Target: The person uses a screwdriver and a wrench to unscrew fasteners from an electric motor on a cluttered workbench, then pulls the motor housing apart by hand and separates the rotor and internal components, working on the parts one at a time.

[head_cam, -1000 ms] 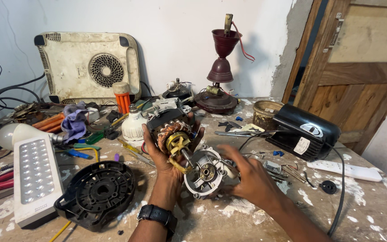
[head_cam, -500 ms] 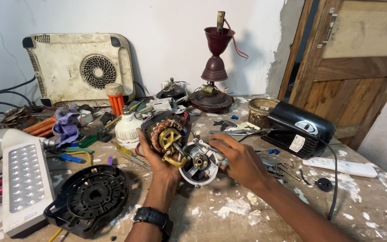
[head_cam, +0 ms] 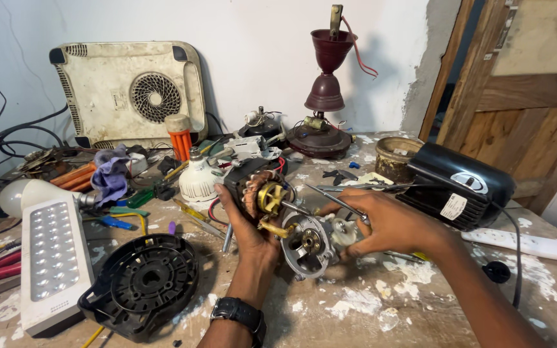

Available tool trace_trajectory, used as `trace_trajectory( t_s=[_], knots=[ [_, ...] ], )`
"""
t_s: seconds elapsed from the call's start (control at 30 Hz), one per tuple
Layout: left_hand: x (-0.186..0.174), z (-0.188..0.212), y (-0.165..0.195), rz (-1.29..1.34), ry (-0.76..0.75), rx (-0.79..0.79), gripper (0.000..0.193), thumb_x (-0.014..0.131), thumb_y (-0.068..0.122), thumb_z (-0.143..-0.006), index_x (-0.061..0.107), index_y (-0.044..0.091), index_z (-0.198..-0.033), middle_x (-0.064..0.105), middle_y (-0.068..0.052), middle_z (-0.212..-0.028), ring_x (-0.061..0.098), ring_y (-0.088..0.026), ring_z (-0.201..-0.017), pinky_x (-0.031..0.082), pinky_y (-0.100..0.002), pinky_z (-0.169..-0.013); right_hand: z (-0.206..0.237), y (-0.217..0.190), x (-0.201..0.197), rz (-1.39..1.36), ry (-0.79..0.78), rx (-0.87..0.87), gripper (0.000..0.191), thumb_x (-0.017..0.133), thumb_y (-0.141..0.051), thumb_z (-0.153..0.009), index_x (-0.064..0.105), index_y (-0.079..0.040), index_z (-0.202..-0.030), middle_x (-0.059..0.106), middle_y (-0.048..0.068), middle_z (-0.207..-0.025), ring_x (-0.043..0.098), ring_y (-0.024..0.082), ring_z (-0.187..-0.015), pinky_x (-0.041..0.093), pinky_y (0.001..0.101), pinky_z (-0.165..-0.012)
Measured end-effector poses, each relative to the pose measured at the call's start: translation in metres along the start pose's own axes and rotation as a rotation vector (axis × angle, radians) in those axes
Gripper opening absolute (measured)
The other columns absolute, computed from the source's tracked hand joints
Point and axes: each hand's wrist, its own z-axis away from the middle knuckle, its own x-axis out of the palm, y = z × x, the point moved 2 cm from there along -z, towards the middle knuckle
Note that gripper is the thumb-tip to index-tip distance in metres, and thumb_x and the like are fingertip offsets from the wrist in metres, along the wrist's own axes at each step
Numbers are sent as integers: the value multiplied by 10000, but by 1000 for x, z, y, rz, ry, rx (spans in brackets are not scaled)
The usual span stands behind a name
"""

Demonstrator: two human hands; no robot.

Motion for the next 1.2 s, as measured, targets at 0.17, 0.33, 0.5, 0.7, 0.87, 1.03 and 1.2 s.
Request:
trace_trajectory(
  t_s=[0.17, 0.33, 0.5, 0.7, 0.87, 1.03, 1.2],
  knots=[
    [7, 6, -2, -43, 23, -15, 869, 562, 791, -787, 656, 67, -1258, 732, -90, -1150, 715, -231, -983, 611, -392, -875, 7, -10, -11, -329, -119, 362, 821, 911, -391, -566, 662, -321, -1345, 619, -18, -1364, 700, 192, -755, 625, 393, -878],
    [21, 14, -6, -111, -24, 46, 844, 547, 767, -802, 625, 99, -1312, 730, -71, -1180, 715, -218, -1028, 593, -396, -923, -8, -18, -13, -434, 27, 379, 455, 778, -450, -798, 815, -143, -1131, 816, 67, -961, 543, 208, -554, 442, 428, -545],
    [31, 20, -4, -100, -75, 59, 809, 530, 745, -856, 622, 81, -1308, 725, -84, -1161, 711, -226, -1008, 597, -401, -894, -33, -38, -10, -211, 60, 133, 391, 742, -487, -891, 831, -115, -974, 691, 6, -683, 634, 70, -626, 512, 309, -584],
    [31, 13, -1, -99, -12, 70, 769, 582, 685, -863, 639, 28, -1258, 739, -93, -1128, 727, -206, -952, 617, -370, -831, -47, -37, -20, -242, -29, 463, 266, 783, -363, -842, 823, -123, -951, 642, 45, -680, 564, 207, -604, 449, 443, -580],
    [22, 5, -6, -105, 57, 88, 705, 633, 626, -865, 657, 16, -1218, 750, -86, -1087, 730, -182, -923, 617, -346, -802, -67, -33, -23, -37, 193, 128, 235, 882, -284, -740, 836, -92, -868, 778, 91, -803, 749, 215, -764, 547, 403, -703],
    [19, -2, -9, -126, 97, 168, 563, 732, 515, -912, 664, 24, -1180, 721, -50, -1031, 679, -140, -872, 558, -305, -723, -70, -34, -15, 126, 271, 316, 213, 849, -261, -776, 798, -61, -829, 750, 170, -777, 743, 312, -742, 547, 456, -695],
    [24, -3, -9, -108, 42, 243, 462, 742, 414, -878, 653, 57, -1158, 729, -29, -1012, 707, -112, -861, 588, -272, -747, -74, -37, -17, 425, 263, 200, 122, 747, -111, -867, 769, -9, -804, 732, 211, -760, 745, 314, -726, 596, 419, -686]
  ],
)
